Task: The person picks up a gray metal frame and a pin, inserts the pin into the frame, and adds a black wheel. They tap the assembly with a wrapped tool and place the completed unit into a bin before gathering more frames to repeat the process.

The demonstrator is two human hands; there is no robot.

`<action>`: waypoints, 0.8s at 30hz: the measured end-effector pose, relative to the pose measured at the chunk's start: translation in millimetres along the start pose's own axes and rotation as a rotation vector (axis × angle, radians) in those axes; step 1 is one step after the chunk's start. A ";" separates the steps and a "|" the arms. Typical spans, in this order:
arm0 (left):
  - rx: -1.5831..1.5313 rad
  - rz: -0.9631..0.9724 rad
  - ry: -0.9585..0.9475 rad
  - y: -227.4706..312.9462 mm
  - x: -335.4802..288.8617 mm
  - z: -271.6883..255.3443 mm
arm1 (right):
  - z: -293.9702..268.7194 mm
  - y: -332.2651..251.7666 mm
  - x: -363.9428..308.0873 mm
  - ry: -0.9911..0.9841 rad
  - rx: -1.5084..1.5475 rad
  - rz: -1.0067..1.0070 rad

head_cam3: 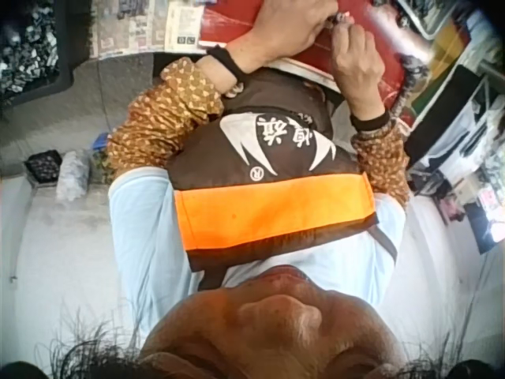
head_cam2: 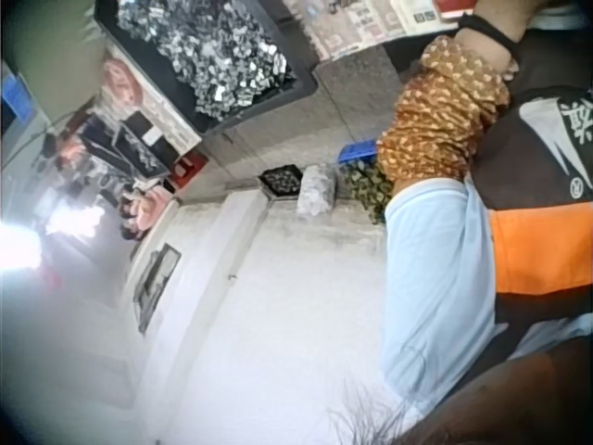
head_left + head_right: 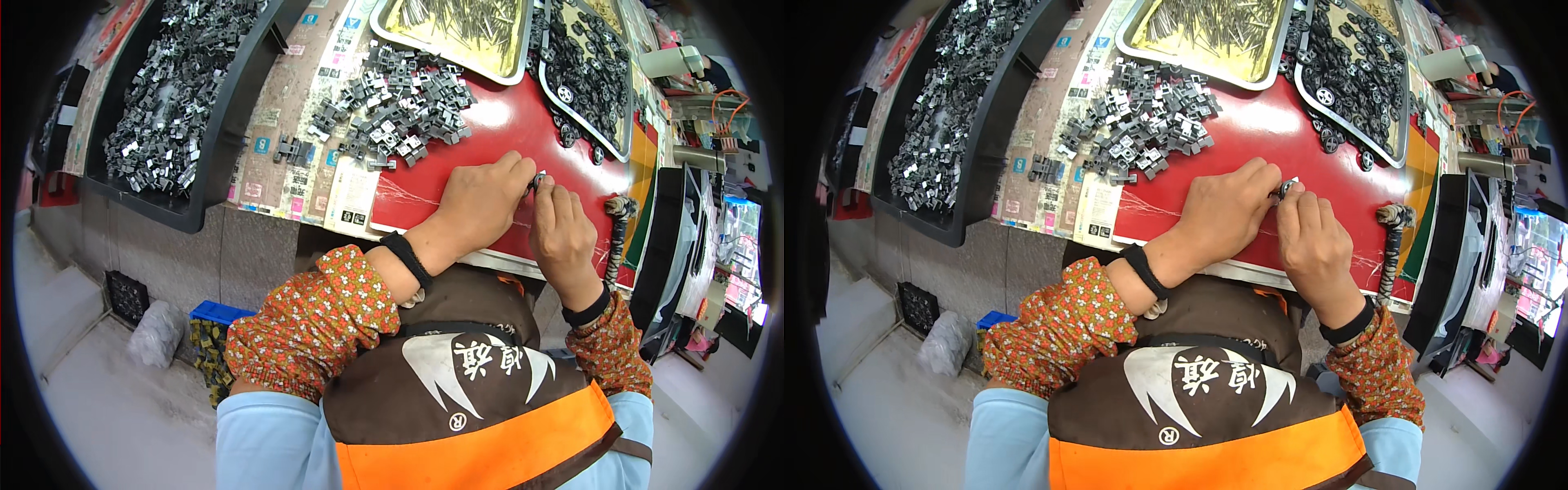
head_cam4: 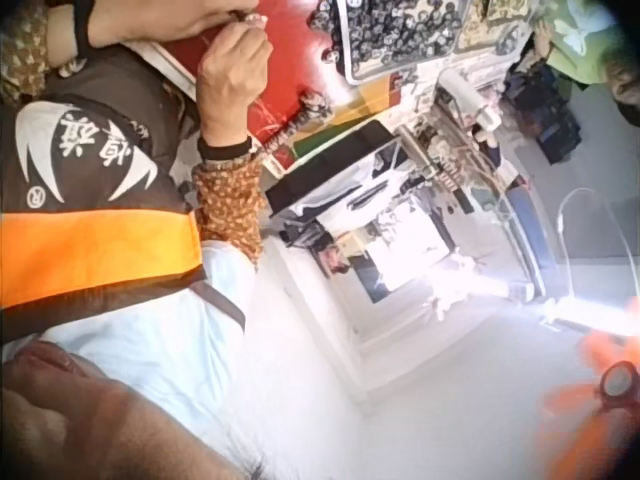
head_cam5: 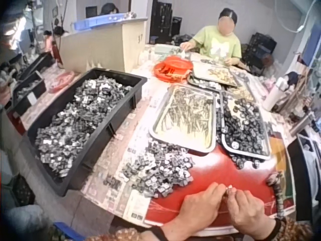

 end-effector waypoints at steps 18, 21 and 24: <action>-0.026 -0.022 -0.046 9.4 5.7 -5.1 | 22.3 106.0 -164.4 -0.301 0.095 0.902; -0.004 -0.027 -0.054 10.2 5.6 -4.4 | 37.7 100.2 -191.2 -0.309 0.071 0.911; 0.003 -0.027 -0.031 10.2 6.2 -4.2 | 46.5 104.0 -195.0 -0.162 0.202 0.988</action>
Point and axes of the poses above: each hand's wrist, its own x-axis towards the middle knuckle, its own z-axis out of the palm, y = z × x, the point moved 1 cm from there along x, towards the middle knuckle, and after that the axes turned 6 degrees about -x, right-handed, at the moved point
